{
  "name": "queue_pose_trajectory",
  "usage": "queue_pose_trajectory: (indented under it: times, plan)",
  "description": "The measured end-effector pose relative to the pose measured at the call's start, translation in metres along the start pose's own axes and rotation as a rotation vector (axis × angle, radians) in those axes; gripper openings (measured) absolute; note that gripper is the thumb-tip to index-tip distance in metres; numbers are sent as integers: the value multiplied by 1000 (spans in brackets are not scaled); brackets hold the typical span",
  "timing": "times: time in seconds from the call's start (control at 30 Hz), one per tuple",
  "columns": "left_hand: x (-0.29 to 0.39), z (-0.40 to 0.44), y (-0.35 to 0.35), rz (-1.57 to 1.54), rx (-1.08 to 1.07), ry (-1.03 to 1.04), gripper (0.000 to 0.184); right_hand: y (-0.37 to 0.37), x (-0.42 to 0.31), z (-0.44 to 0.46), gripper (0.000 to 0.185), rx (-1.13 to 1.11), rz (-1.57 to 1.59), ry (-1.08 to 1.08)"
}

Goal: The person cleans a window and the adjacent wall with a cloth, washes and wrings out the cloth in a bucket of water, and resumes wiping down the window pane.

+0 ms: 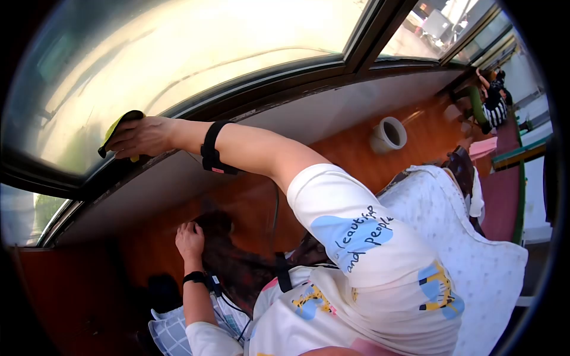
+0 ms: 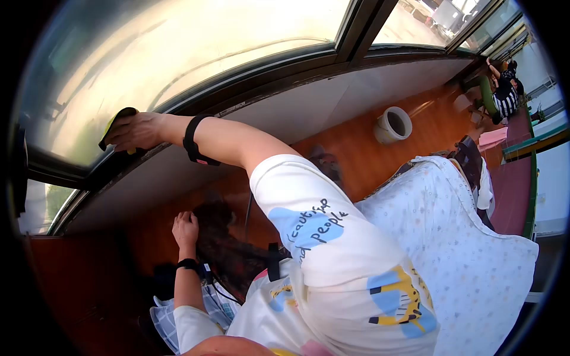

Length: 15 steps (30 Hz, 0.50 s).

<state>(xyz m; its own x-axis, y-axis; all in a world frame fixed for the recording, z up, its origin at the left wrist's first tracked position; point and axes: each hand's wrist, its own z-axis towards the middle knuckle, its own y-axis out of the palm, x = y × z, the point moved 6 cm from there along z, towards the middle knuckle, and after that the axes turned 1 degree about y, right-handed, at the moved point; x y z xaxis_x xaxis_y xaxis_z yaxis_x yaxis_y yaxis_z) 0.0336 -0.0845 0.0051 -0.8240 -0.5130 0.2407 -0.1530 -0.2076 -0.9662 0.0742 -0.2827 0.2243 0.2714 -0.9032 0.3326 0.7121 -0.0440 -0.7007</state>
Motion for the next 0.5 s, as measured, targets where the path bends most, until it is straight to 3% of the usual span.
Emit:
queue_pose_trajectory:
  times: [0.1,0.3,0.5]
  plan:
    - [4,3,2,16,-32,-8,21,-36,27,-84,48,-62,24,40]
    - [15,9,5,72,-59,27,22,-134,70,-242,60,-201,-107,322]
    - [28,19,8,103,-84,53,23,-239,104,-393,55,-58,-456,746]
